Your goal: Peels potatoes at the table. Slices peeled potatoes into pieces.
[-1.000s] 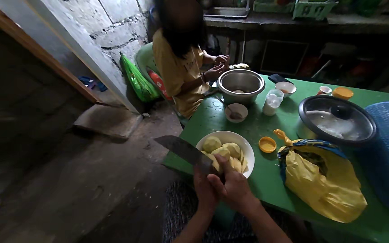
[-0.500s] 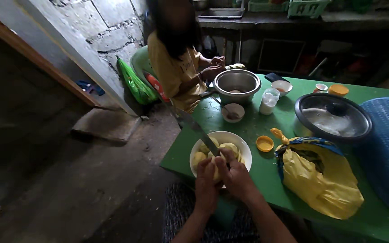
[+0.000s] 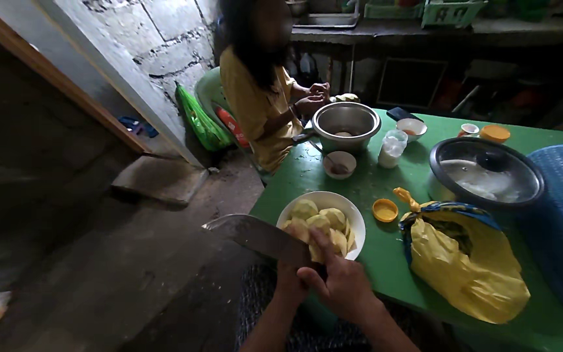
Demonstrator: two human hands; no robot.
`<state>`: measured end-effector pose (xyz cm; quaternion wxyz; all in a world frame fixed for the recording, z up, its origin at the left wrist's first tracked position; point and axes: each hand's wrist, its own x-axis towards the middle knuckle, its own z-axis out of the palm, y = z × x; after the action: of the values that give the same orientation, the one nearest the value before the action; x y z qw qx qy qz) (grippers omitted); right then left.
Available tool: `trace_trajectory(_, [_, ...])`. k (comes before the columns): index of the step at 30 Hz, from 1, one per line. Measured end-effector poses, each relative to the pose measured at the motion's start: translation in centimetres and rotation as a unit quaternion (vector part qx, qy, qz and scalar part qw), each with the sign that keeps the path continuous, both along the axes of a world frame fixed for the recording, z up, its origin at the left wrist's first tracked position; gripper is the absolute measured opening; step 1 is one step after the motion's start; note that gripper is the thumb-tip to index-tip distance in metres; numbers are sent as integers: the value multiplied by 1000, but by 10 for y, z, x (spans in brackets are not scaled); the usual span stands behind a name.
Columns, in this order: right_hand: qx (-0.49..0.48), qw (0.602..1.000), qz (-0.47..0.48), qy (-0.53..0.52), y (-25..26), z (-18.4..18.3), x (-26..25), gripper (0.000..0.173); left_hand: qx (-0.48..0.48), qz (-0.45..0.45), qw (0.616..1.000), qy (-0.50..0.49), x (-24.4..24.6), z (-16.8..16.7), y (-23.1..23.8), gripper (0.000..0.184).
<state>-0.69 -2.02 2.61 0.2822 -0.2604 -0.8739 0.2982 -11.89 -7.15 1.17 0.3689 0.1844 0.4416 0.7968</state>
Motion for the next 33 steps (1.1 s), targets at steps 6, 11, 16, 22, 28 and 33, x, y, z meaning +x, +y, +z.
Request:
trace_trajectory(6, [28, 999, 24, 6, -2, -4, 4, 88, 16, 81, 984, 158, -6, -8, 6, 40])
trace_trajectory(11, [47, 999, 1, 21, 3, -11, 3, 88, -24, 111, 985, 130, -3, -5, 12, 38])
trace_trajectory(16, [19, 1000, -2, 5, 9, -9, 1, 85, -105, 84, 975, 178, 6, -3, 3, 41])
trace_trajectory(22, [-102, 993, 31, -46, 21, 3, -3, 82, -190, 70, 926, 319, 4, -5, -5, 42])
trace_trajectory(28, [-182, 981, 26, -62, 22, 14, -11, 75, -211, 104, 839, 490, -2, -5, 1, 51])
trace_trajectory(33, [-158, 983, 20, -95, 25, 16, -13, 76, -194, 69, 882, 424, -9, -5, 1, 46])
